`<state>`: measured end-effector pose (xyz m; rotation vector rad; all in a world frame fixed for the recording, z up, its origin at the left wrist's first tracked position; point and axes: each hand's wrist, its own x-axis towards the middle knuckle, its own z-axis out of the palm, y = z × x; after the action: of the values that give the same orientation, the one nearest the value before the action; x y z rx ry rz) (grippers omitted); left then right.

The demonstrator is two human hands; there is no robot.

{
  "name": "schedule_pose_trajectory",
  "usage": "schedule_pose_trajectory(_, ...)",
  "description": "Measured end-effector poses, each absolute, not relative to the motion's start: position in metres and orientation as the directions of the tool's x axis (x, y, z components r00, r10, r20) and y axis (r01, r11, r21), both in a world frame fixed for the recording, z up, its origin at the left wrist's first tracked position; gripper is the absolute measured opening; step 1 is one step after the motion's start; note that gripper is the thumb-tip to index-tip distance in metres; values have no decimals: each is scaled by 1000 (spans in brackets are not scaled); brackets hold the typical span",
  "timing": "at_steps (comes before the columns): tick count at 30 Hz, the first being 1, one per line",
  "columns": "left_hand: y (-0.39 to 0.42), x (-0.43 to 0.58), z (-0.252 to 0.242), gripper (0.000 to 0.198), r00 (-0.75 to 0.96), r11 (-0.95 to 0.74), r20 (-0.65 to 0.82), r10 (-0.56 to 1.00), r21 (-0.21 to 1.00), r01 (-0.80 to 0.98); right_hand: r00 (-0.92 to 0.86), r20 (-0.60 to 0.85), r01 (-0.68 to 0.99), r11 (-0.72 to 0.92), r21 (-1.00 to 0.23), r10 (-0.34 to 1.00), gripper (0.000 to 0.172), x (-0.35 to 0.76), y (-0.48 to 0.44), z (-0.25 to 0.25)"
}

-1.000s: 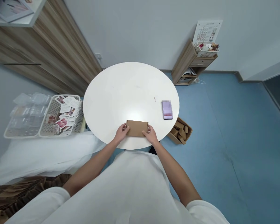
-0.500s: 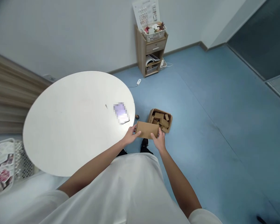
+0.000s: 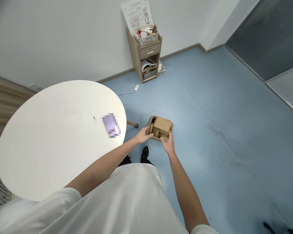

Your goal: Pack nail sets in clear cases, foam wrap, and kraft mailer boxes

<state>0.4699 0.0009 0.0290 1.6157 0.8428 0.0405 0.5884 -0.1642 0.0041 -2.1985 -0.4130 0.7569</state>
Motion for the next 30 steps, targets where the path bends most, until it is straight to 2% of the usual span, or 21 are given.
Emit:
schedule_pose_trajectory(4, -9, 409, 25, 59, 672, 100, -551, 494, 804, 586, 657, -525, -58, -658, -751, 541, 80, 559, -173, -11)
schedule_pose_trajectory(10, -18, 310, 25, 52, 531, 230, -613, 586, 753, 616, 566, -525, 5, -639, -769, 636, 64, 513, -160, -14)
schedule_pose_trajectory(16, -30, 224, 38, 53, 398, 287, -566, 722, 769, 571, 421, -429, 171, -535, -827, 799, 50, 465, -113, 8)
schedule_pose_trajectory(20, -37, 159, 56, 53, 317, 282, -507, 802, 788, 547, 304, -359, 215, -430, -877, 883, 41, 414, -79, 24)
schedule_pose_trajectory(30, -65, -20, 69, 54, 31, 377, -458, 888, 767, 519, -122, -384, 320, -330, -888, 915, 47, 229, -34, 55)
